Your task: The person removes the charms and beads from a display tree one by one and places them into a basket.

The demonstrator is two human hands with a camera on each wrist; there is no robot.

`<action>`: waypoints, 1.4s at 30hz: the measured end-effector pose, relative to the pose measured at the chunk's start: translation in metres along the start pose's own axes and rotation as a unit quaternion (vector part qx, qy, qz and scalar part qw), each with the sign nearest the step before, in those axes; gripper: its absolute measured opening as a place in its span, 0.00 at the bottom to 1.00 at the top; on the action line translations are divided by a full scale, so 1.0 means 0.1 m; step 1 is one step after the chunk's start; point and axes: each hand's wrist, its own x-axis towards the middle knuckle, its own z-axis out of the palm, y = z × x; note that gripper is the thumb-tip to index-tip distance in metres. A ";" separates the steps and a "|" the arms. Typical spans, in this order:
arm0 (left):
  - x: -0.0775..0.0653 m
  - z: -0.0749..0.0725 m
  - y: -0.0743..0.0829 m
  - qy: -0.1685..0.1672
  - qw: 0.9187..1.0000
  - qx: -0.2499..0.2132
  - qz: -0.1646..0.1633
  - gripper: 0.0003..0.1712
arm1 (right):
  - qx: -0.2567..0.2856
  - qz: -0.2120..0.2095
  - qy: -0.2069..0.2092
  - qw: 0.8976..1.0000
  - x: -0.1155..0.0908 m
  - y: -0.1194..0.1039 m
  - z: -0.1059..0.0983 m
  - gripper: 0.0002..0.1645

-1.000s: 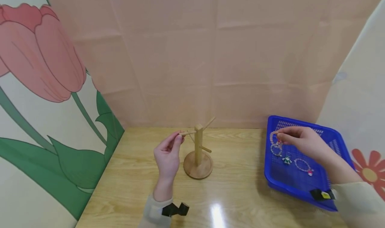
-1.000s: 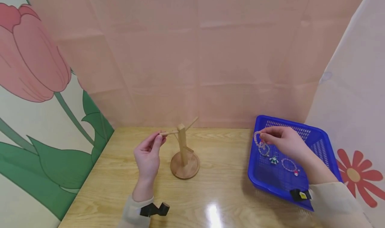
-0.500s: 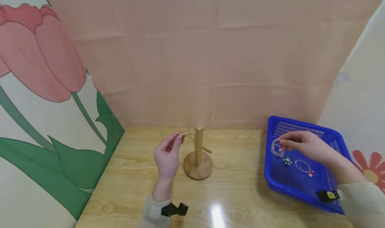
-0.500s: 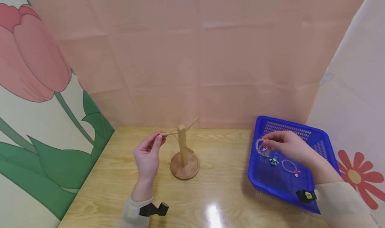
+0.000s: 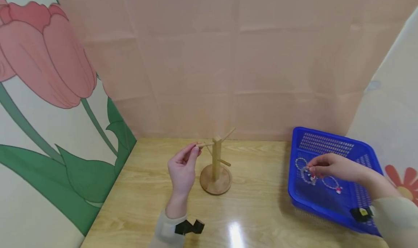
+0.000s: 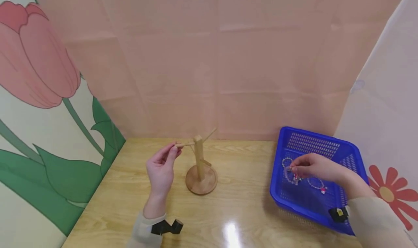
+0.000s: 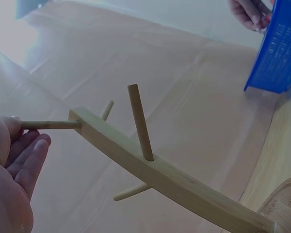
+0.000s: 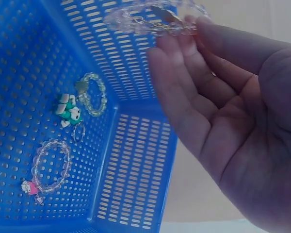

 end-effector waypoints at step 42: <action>0.00 0.06 0.01 0.004 1.000 0.004 0.014 0.11 | -0.102 0.096 -0.009 0.990 0.21 0.55 0.09 0.08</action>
